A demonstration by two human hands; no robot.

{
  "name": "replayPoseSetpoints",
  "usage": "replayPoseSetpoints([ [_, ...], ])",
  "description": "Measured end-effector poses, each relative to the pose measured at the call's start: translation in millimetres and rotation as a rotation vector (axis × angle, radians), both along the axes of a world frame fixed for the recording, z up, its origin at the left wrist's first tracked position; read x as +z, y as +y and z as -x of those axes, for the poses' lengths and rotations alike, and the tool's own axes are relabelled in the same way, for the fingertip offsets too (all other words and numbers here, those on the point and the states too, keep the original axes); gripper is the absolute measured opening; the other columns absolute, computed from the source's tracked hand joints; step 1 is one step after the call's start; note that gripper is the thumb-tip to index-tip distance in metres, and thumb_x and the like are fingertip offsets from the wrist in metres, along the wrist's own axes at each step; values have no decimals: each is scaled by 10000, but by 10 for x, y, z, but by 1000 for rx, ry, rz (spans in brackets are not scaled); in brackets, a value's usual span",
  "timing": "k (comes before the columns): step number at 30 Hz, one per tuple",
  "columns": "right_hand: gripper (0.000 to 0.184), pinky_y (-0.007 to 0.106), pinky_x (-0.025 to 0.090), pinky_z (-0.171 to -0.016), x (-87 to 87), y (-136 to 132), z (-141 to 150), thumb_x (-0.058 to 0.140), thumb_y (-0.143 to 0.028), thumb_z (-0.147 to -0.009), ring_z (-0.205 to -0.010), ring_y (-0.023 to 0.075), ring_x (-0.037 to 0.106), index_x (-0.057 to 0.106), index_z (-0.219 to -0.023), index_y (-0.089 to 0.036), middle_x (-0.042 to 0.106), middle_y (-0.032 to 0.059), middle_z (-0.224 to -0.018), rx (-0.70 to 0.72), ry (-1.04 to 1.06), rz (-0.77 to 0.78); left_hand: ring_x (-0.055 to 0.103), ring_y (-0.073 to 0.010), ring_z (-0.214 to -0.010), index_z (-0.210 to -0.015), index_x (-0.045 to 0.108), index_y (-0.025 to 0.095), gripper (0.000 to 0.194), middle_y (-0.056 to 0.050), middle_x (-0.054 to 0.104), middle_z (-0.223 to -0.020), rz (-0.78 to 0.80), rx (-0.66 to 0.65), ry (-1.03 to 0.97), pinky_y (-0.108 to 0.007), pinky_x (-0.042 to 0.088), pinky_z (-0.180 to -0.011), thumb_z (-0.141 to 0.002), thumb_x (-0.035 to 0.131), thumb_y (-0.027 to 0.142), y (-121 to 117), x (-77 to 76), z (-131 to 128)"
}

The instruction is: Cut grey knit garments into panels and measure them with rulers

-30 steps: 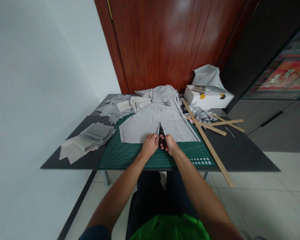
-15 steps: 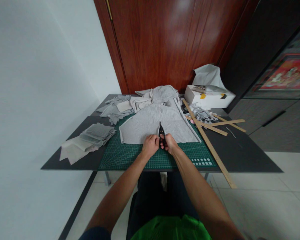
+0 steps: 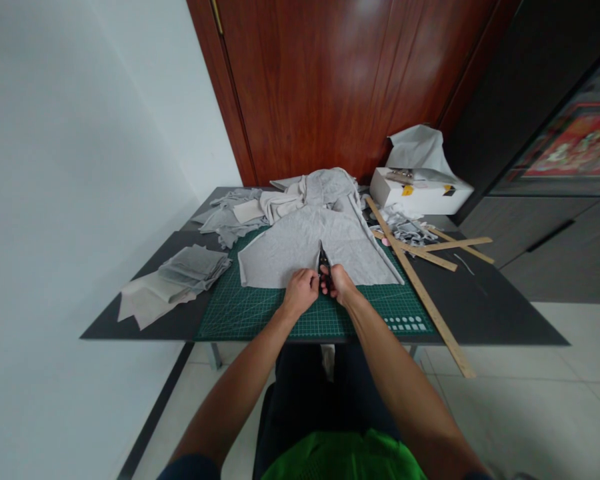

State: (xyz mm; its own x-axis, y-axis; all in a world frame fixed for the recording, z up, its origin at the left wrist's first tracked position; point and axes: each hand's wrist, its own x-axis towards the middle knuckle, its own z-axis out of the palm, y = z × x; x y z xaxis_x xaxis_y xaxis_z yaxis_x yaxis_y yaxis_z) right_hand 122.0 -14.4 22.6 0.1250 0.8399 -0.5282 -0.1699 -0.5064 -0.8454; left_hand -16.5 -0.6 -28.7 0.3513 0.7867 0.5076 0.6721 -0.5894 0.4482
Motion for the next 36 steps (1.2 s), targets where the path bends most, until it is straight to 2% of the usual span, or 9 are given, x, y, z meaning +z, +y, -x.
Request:
replayPoseSetpoints([
  [25, 265, 206, 179, -351, 25, 155, 33, 494, -273, -979, -389, 103, 464, 544, -731, -196, 527, -7, -498, -21, 5, 9, 712, -231, -928, -877, 655, 225, 165, -60, 745, -899, 4, 20, 0, -370, 561, -917, -921, 592, 79, -14, 7, 1],
  [29, 273, 196, 174, -347, 32, 144, 7, 476, -287, -988, -400, 97, 471, 541, -739, -193, 538, -2, -520, -7, 29, 21, 728, -233, -923, -879, 697, 218, 157, -61, 770, -904, 42, -18, -35, -368, 574, -927, -911, 605, 96, 3, 25, 13],
  [33, 262, 187, 160, -340, 27, 127, -51, 487, -309, -986, -412, 96, 481, 526, -753, -195, 545, 0, -551, 24, 57, 43, 740, -219, -1067, -1072, 746, 209, 291, -76, 799, -1099, 168, 24, -54, -352, 577, -1006, -1014, 464, 164, 158, 119, 90],
  [35, 270, 181, 161, -338, 19, 115, -78, 489, -333, -990, -418, 95, 485, 523, -760, -195, 547, 2, -564, 39, 71, 52, 659, -240, -1304, -1263, 712, 182, 365, -116, 731, -1359, 187, 74, 62, -385, 505, -1150, -1020, 440, 178, 258, 177, 155],
  [36, 277, 177, 165, -338, 15, 107, -88, 490, -345, -993, -421, 94, 487, 523, -763, -195, 548, 3, -570, 44, 77, 53, 559, -265, -1441, -1370, 664, 164, 407, -138, 634, -1515, 191, 95, 150, -420, 435, -1228, -1017, 466, 207, 298, 202, 192],
])
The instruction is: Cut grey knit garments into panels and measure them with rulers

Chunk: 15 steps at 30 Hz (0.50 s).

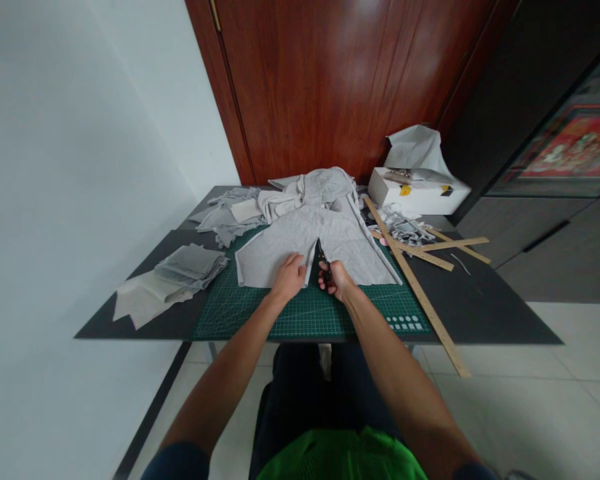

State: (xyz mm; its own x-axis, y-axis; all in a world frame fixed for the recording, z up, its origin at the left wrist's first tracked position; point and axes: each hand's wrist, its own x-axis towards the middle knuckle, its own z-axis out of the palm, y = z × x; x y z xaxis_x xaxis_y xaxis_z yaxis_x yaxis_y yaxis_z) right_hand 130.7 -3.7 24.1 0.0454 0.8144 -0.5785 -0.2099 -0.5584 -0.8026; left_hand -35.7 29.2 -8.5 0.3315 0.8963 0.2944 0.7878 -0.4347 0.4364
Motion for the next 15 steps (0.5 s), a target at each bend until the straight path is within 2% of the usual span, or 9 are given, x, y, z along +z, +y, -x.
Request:
replayPoseSetpoints([
  [3, 291, 170, 175, -335, -8, -38, -21, 491, -361, -1002, -430, 92, 497, 526, -770, -189, 554, 6, -588, 11, 17, -1, 264, -340, -1632, -1584, 483, 161, 587, -147, 329, -1746, 93, 7, 267, -554, 217, -1335, -1042, 487, 386, 41, 38, 99],
  [5, 301, 170, 181, -331, -13, -84, -34, 484, -362, -1011, -433, 92, 506, 530, -775, -183, 561, 10, -597, 29, 31, 2, 191, -345, -1654, -1637, 410, 191, 632, -124, 253, -1776, 166, -5, 373, -607, 134, -1339, -1072, 397, 476, 0, 38, 138],
  [9, 321, 169, 203, -326, -41, -244, -70, 478, -370, -1029, -443, 100, 529, 539, -781, -175, 575, 19, -597, 66, 25, 12, 140, -318, -1668, -1678, 327, 207, 673, -103, 204, -1791, 219, -18, 436, -613, 88, -1338, -1091, 267, 530, -189, 13, 137],
  [15, 321, 177, 191, -327, -78, -504, -94, 494, -368, -1027, -426, 95, 514, 540, -778, -172, 568, 12, -590, 85, 31, 15, 169, -336, -1658, -1668, 344, 220, 664, -112, 237, -1785, 191, 3, 450, -617, 127, -1326, -1088, 289, 537, -584, -13, 114],
])
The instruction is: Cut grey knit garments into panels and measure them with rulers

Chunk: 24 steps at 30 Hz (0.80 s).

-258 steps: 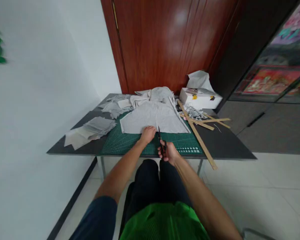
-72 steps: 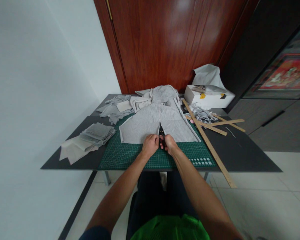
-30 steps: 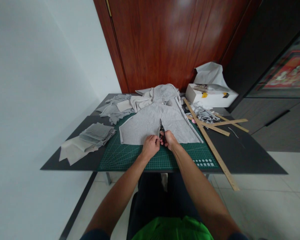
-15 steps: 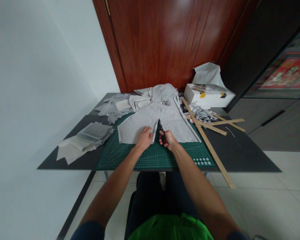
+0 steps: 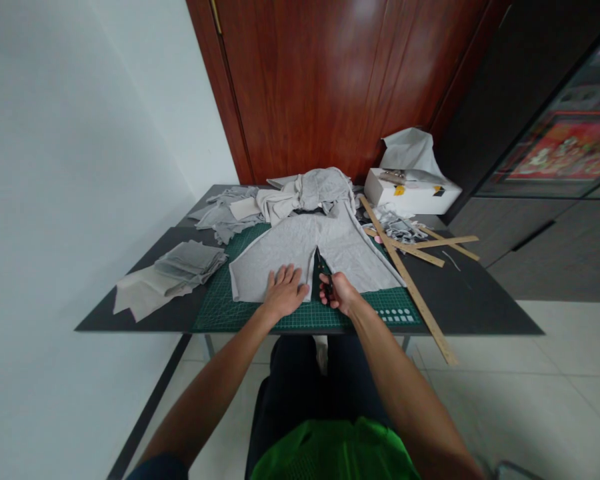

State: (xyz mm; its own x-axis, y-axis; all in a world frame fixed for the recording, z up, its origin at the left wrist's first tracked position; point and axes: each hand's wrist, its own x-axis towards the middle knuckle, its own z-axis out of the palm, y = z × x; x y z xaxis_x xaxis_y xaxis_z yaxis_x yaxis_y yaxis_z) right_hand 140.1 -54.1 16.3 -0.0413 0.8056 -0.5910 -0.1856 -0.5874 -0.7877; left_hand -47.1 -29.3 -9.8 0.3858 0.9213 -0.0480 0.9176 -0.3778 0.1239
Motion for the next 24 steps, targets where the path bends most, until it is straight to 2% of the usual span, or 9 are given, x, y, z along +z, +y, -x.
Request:
replayPoseSetpoints([
  [4, 322, 180, 186, -331, 20, -80, 11, 490, -372, -1021, -420, 95, 502, 537, -771, -175, 559, 9, -583, -7, -8, 1, 383, -365, -1548, -1486, 581, 201, 569, -152, 498, -1641, -94, -26, -6, -626, 255, -1274, -1078, 360, 530, -136, 134, -42],
  [6, 329, 180, 187, -334, 34, -109, 14, 485, -385, -1020, -423, 97, 505, 538, -771, -177, 560, 10, -587, -10, -9, 3, 499, -348, -1440, -1284, 711, 184, 499, -158, 671, -1430, -144, -41, -24, -584, 307, -1255, -1085, 361, 478, -71, 238, -89],
  [8, 342, 180, 185, -336, 46, -138, 14, 476, -401, -1023, -424, 98, 507, 537, -770, -179, 560, 10, -588, -10, -13, 9, 555, -310, -1377, -1198, 743, 171, 462, -154, 731, -1301, -179, -71, -59, -508, 345, -1247, -1087, 346, 381, 93, 320, -137],
  [10, 354, 179, 182, -338, 58, -162, 11, 464, -410, -1029, -421, 97, 507, 536, -769, -180, 561, 9, -586, -5, -17, 11, 516, -260, -1436, -1326, 696, 183, 437, -120, 692, -1411, -185, -150, -92, -430, 343, -1262, -1064, 361, 287, 317, 349, -169],
  [12, 361, 178, 180, -339, 70, -180, 1, 456, -409, -1034, -417, 96, 507, 536, -769, -178, 559, 6, -580, 3, -24, 9, 390, -237, -1558, -1503, 578, 203, 498, -89, 532, -1626, -146, -172, -81, -421, 269, -1311, -1053, 373, 266, 531, 316, -176],
  [14, 360, 179, 178, -338, 83, -198, -21, 460, -404, -1034, -412, 96, 508, 538, -769, -175, 557, 4, -574, 16, -35, 9, 283, -274, -1621, -1607, 456, 217, 565, -89, 361, -1741, -65, -111, -43, -500, 217, -1328, -1059, 390, 338, 673, 245, -166],
  [17, 354, 182, 168, -336, 113, -233, -71, 481, -399, -1025, -400, 92, 499, 541, -761, -172, 553, 1, -566, 44, -50, 5, 192, -325, -1653, -1665, 353, 220, 624, -108, 234, -1787, 28, -46, 2, -587, 154, -1324, -1086, 312, 450, 701, 147, -148],
  [20, 357, 190, 151, -331, 162, -273, -111, 492, -406, -1018, -381, 84, 472, 543, -752, -173, 552, -2, -564, 55, -51, 3, 203, -335, -1648, -1655, 368, 247, 621, -106, 257, -1781, 29, -17, 15, -593, 175, -1309, -1081, 305, 477, 602, 136, -149],
  [24, 354, 196, 149, -326, 209, -311, -102, 485, -402, -1017, -369, 81, 453, 546, -753, -174, 550, -6, -555, 43, -45, 5, 442, -344, -1507, -1495, 576, 264, 530, -118, 521, -1622, -50, -12, 25, -560, 349, -1222, -1037, 415, 476, 552, 235, -179],
])
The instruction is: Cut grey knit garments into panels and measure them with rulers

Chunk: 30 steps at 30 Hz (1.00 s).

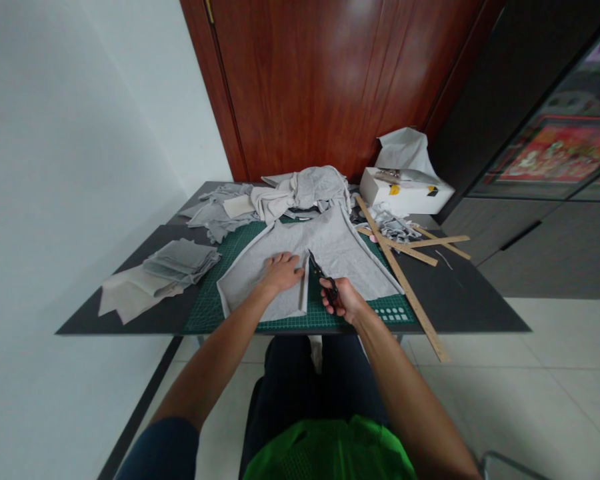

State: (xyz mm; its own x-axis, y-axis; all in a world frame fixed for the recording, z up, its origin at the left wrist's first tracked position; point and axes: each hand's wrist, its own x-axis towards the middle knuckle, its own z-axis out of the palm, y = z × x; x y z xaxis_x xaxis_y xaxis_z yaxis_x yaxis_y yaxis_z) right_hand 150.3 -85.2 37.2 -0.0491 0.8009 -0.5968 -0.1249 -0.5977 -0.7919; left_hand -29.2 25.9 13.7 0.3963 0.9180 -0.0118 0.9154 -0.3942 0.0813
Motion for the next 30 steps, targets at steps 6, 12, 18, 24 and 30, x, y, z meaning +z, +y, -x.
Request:
replayPoseSetpoints([
  [6, 335, 198, 143, -328, -98, -51, 33, 503, -399, -1005, -373, 89, 472, 547, -759, -177, 555, 0, -557, -17, 4, 17, 414, -267, -1530, -1474, 616, 216, 497, -94, 581, -1574, -99, -49, -80, -434, 297, -1284, -1040, 392, 311, 254, 40, -32],
  [12, 327, 199, 150, -338, -174, 6, 30, 509, -423, -1001, -388, 92, 478, 531, -770, -192, 556, -4, -569, -35, 20, -3, 220, -302, -1646, -1656, 393, 283, 607, -61, 274, -1779, 74, 8, -31, -568, 172, -1325, -1084, 308, 468, 473, -77, 13],
  [18, 337, 198, 160, -349, -194, 141, 62, 501, -430, -1005, -397, 91, 494, 534, -775, -187, 561, -4, -576, -4, 13, -19, 158, -314, -1664, -1689, 332, 297, 666, -58, 218, -1793, 81, 6, -31, -590, 114, -1332, -1078, 283, 558, 508, -163, 60],
  [24, 344, 201, 167, -355, -165, 246, 109, 481, -426, -1015, -402, 90, 491, 527, -773, -188, 557, -4, -579, -5, 4, -19, 139, -288, -1670, -1707, 282, 262, 698, -52, 203, -1795, 71, 7, -38, -559, 90, -1346, -1078, 268, 564, 463, -159, 62],
  [30, 335, 202, 172, -349, -110, 183, 137, 497, -432, -1013, -410, 92, 492, 532, -787, -188, 559, -2, -581, -13, -25, -6, 139, -294, -1669, -1704, 291, 229, 716, -66, 215, -1792, 63, 8, -36, -555, 90, -1348, -1072, 267, 563, 468, -171, 54],
])
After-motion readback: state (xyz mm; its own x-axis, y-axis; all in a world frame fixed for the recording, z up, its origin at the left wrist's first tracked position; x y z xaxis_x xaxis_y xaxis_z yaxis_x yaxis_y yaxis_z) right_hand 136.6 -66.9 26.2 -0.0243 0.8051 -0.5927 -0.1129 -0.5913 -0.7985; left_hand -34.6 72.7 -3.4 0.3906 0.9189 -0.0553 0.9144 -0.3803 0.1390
